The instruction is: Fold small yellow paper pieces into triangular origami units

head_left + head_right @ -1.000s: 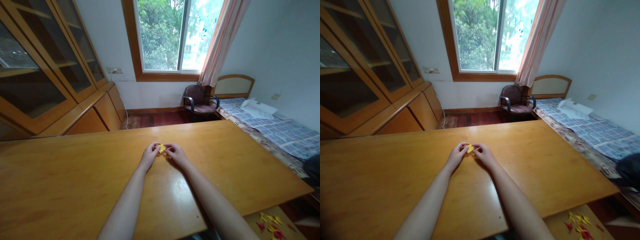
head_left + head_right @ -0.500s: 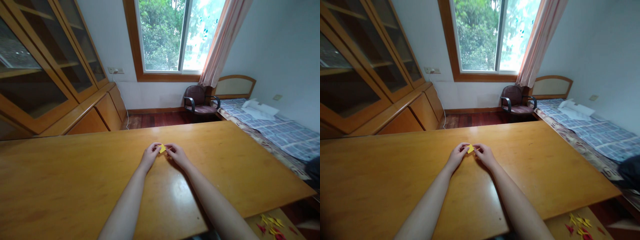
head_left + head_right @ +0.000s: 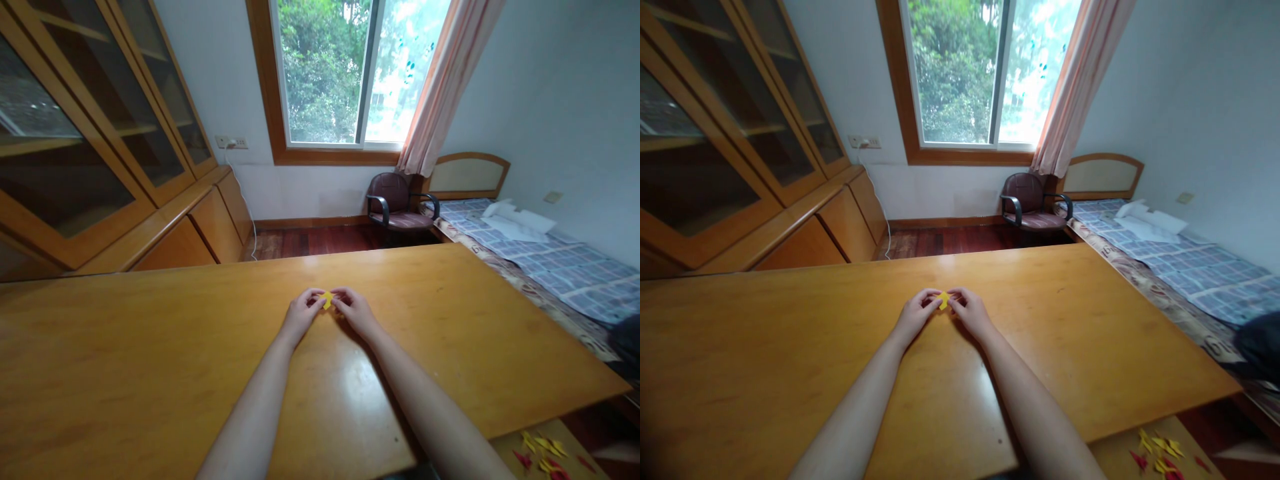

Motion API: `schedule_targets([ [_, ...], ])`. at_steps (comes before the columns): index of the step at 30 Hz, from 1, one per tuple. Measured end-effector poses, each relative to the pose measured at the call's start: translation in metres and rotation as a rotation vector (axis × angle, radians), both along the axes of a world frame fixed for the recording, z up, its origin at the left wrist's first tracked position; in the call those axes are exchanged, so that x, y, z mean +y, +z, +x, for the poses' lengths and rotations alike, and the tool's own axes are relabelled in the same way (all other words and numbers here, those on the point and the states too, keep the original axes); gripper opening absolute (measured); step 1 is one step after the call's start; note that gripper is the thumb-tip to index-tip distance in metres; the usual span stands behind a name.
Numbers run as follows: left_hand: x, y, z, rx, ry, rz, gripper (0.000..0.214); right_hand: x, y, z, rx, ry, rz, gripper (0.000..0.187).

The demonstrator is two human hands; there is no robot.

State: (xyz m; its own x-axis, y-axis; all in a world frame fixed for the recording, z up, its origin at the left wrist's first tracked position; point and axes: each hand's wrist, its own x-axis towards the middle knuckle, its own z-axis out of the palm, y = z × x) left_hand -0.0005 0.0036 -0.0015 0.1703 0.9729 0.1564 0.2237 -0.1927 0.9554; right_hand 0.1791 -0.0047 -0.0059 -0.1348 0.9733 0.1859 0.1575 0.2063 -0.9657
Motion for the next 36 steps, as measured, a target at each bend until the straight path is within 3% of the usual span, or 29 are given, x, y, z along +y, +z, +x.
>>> schedule_targets([
  [36, 0.0004, 0.0024, -0.001, 0.096, -0.01, 0.043, 0.022, 0.0018, -0.0027, 0.001, -0.101, -0.03, 0.032, 0.022],
])
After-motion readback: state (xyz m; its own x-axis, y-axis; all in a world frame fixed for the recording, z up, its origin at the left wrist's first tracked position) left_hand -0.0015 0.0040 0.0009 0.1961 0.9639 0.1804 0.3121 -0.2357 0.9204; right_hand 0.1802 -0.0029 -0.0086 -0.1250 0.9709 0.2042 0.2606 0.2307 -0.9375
